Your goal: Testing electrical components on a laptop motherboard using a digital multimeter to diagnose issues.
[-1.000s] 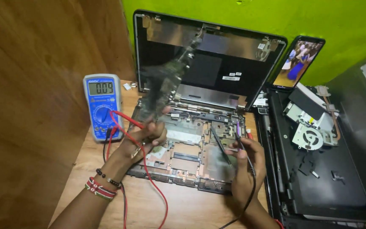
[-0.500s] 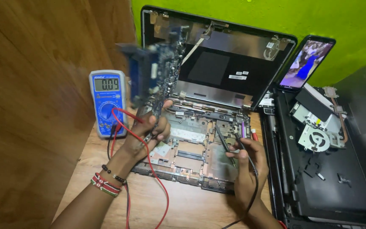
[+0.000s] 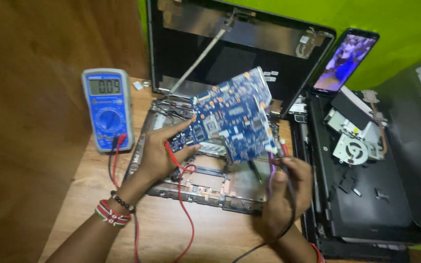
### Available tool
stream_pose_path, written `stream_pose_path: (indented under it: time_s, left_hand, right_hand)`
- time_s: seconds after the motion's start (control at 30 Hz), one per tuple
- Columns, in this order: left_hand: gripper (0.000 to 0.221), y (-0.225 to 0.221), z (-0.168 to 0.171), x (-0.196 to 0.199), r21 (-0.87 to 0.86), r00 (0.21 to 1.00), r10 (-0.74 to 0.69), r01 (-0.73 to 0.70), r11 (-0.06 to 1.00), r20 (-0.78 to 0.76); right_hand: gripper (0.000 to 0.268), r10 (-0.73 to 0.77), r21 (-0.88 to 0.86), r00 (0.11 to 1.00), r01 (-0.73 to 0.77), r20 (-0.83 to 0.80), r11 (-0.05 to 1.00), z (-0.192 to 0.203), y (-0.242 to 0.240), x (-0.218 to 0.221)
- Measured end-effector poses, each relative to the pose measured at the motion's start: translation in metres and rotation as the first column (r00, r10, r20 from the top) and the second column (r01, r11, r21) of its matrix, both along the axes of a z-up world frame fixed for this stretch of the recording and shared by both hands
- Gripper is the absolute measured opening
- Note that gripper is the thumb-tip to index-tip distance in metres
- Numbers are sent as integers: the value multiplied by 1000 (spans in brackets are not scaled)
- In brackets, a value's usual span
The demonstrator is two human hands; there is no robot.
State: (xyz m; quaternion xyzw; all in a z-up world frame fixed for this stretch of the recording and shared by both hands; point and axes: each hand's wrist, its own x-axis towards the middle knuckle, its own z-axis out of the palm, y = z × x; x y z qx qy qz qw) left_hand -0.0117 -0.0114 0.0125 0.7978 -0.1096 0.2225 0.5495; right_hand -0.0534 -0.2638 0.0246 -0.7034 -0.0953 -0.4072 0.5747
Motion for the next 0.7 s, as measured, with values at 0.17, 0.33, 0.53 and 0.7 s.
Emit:
stream_pose_path:
  time_s: [0.17,0.33,0.53,0.7]
  left_hand:
    - [63,0,1,-2,216,991,-91,68,974,98]
    - [63,0,-6,-1,379,970,-141,57,923,197]
    - [62,-7,-4,-3,420,966,-179,87,903,186]
    - [59,-7,-5,-3,454,954,-191,67,888,233]
  right_hand:
    - [11,14,-356,993,28,115,934,11,1,-6]
    - [16,114,-407,990,-73,78,910,18,6,-5]
    - [24,319,-438,944,-324,-87,839,12,1,0]
    - [28,322,-421,930,-367,-176,829,3,-2,3]
